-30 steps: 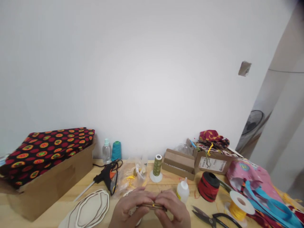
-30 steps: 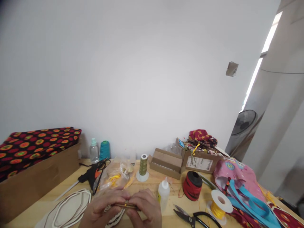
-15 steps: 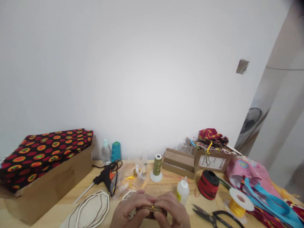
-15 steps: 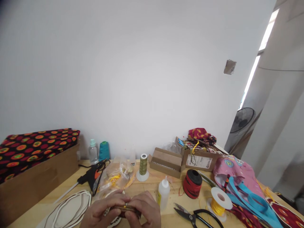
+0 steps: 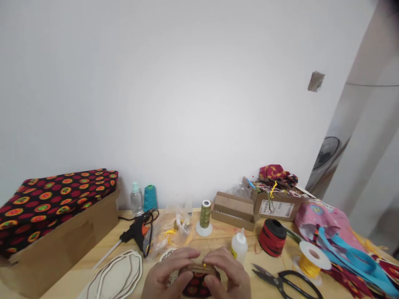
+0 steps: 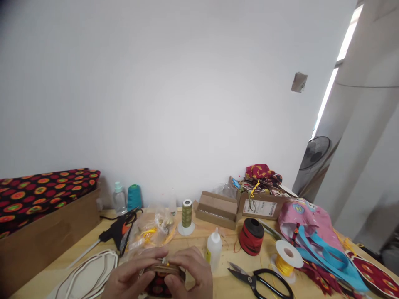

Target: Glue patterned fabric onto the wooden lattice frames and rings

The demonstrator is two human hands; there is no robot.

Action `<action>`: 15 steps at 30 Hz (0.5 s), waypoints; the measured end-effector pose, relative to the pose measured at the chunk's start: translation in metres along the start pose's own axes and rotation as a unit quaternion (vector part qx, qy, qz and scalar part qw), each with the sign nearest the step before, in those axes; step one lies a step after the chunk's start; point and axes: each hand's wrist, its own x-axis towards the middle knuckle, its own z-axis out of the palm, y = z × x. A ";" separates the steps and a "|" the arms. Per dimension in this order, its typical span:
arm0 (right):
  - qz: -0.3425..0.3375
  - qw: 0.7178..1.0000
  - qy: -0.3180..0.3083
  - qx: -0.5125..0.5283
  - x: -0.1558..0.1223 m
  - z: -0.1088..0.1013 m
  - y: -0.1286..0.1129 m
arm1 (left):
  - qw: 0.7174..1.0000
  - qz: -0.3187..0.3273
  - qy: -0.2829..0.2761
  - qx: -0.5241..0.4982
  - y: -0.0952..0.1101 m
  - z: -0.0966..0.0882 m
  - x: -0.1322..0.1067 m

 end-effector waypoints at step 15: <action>0.330 0.930 -0.047 0.154 -0.028 0.010 0.024 | 0.888 -0.297 0.094 -0.337 -0.003 0.007 0.000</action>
